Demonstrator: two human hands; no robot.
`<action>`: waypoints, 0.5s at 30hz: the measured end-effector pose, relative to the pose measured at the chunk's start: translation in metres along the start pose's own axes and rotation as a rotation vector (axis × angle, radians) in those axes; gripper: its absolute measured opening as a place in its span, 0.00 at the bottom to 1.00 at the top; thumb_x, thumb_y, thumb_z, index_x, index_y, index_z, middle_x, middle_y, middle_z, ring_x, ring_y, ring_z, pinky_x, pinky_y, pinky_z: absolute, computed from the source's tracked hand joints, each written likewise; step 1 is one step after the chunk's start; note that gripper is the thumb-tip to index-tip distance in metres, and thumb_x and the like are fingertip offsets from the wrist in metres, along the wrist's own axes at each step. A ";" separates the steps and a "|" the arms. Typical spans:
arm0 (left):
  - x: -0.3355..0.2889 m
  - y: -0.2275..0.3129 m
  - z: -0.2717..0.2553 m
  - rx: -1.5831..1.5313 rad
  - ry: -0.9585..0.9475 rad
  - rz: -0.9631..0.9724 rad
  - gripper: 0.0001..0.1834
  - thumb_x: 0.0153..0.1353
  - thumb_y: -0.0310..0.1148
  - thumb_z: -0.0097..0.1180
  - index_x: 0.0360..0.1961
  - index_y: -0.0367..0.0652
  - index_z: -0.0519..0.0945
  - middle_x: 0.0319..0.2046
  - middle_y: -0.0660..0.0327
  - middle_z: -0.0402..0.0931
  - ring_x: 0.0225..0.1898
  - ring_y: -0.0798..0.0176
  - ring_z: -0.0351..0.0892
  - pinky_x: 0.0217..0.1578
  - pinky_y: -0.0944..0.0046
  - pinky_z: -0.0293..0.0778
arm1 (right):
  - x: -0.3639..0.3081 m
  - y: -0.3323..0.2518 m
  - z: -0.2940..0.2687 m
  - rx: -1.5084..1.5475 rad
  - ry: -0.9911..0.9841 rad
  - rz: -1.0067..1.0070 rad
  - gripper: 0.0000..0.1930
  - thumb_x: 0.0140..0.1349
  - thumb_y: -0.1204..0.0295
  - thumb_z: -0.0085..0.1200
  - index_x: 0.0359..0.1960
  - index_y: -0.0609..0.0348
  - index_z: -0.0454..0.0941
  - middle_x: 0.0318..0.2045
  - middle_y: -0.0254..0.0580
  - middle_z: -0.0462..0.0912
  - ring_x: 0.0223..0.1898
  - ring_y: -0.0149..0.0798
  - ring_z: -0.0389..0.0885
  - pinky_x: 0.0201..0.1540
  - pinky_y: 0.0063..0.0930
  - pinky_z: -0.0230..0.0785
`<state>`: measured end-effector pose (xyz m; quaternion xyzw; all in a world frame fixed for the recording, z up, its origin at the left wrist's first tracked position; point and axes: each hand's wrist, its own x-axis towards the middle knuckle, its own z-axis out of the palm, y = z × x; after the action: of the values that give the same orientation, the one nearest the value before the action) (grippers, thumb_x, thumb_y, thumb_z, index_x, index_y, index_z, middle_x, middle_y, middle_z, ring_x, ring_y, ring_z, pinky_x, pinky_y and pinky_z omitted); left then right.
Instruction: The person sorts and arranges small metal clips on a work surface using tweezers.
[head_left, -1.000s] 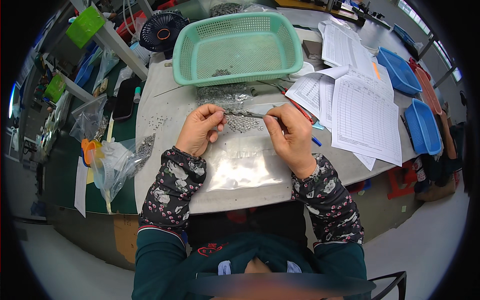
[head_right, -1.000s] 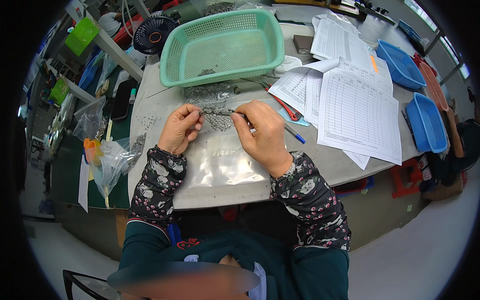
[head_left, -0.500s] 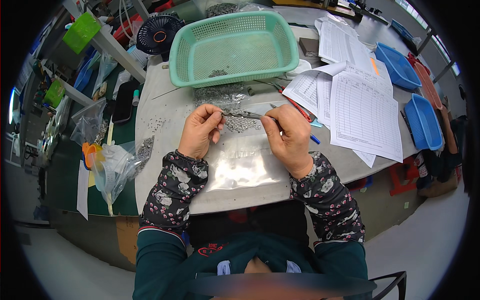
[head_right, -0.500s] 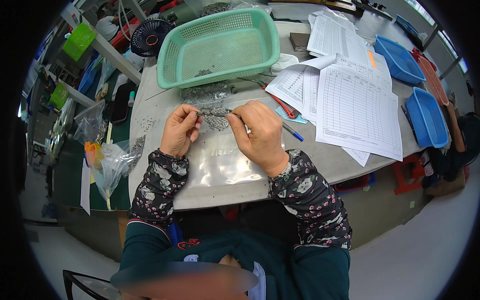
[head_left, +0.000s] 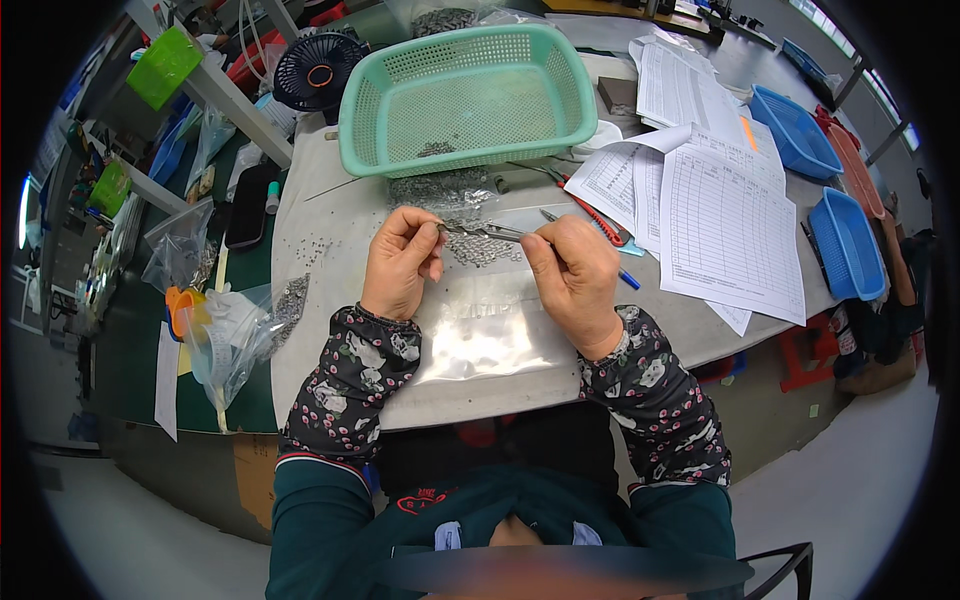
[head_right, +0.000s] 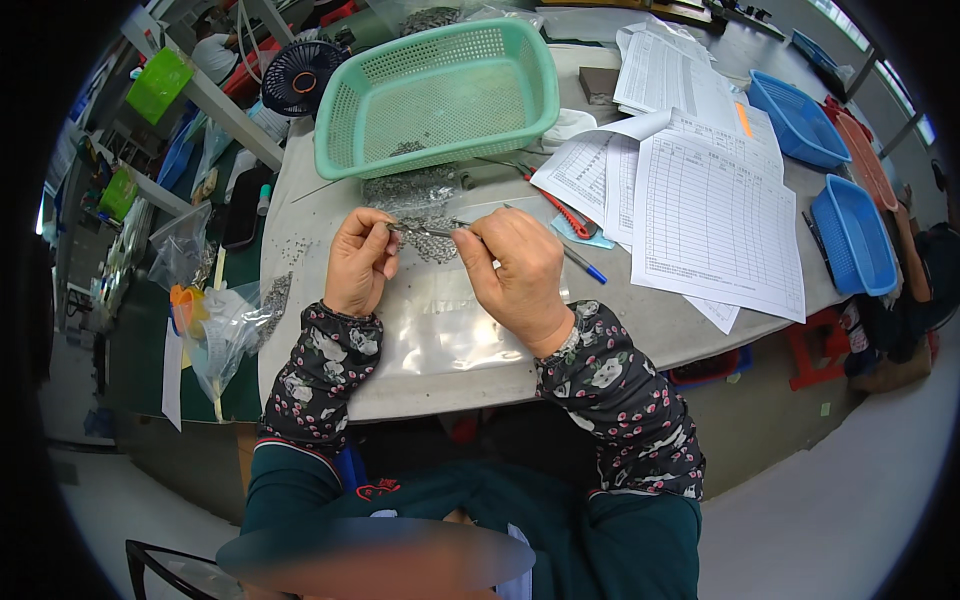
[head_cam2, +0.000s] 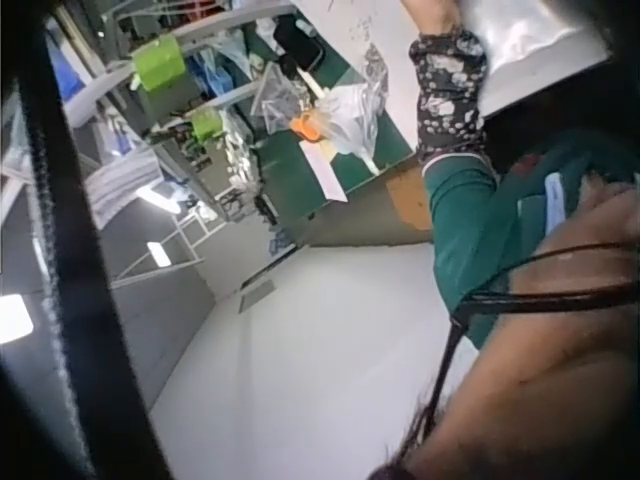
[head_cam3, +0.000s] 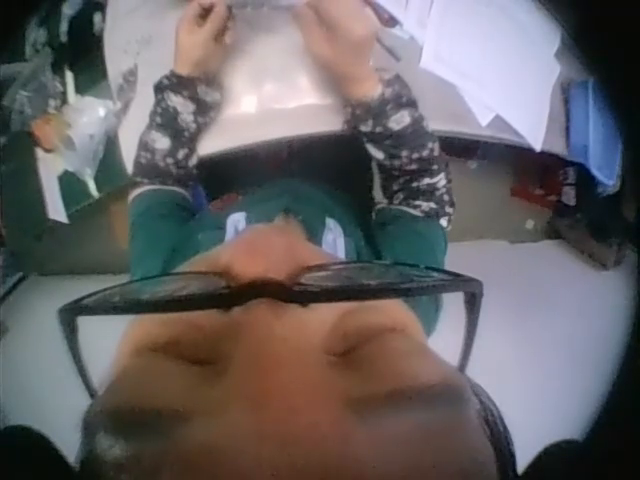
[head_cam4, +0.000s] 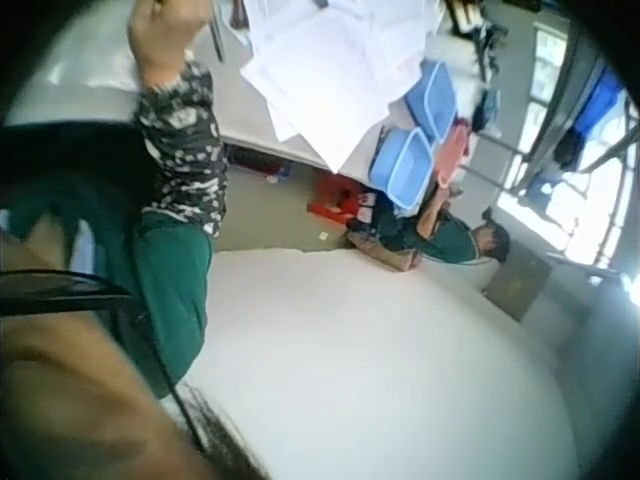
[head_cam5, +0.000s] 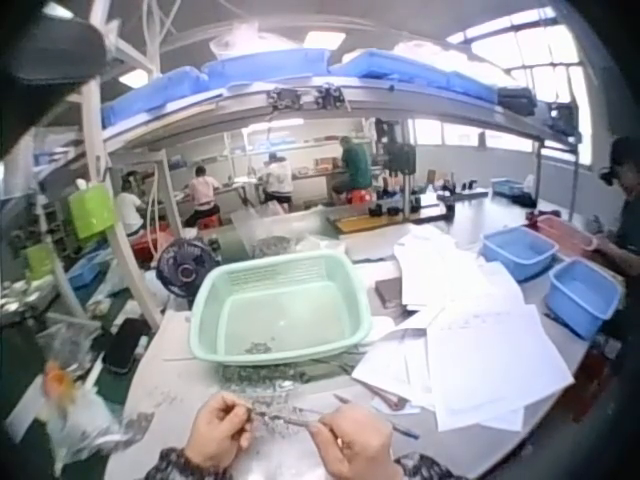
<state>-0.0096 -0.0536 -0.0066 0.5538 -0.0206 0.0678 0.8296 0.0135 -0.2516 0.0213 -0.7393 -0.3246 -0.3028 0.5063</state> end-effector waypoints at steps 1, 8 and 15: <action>0.000 0.000 -0.001 0.000 0.001 0.000 0.03 0.61 0.28 0.50 0.34 0.41 0.73 0.26 0.63 0.72 0.23 0.76 0.67 0.18 0.78 0.67 | 0.000 0.000 0.001 0.011 0.006 0.022 0.08 0.50 0.76 0.56 0.18 0.62 0.71 0.15 0.42 0.69 0.17 0.43 0.67 0.20 0.32 0.57; -0.001 0.003 -0.002 0.031 -0.006 0.036 0.04 0.60 0.28 0.51 0.34 0.40 0.73 0.27 0.64 0.72 0.23 0.75 0.68 0.20 0.76 0.69 | 0.000 -0.001 0.003 0.088 0.021 0.128 0.12 0.54 0.74 0.54 0.16 0.62 0.68 0.12 0.41 0.67 0.15 0.42 0.65 0.19 0.32 0.55; 0.000 0.003 -0.006 0.093 -0.045 0.083 0.03 0.60 0.27 0.51 0.34 0.39 0.73 0.27 0.63 0.71 0.24 0.74 0.69 0.21 0.75 0.70 | -0.004 0.000 0.005 0.135 -0.022 0.269 0.17 0.57 0.72 0.53 0.12 0.63 0.64 0.10 0.43 0.63 0.12 0.39 0.61 0.17 0.30 0.53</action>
<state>-0.0105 -0.0466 -0.0060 0.5919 -0.0589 0.0907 0.7987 0.0121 -0.2479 0.0167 -0.7437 -0.2477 -0.2018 0.5872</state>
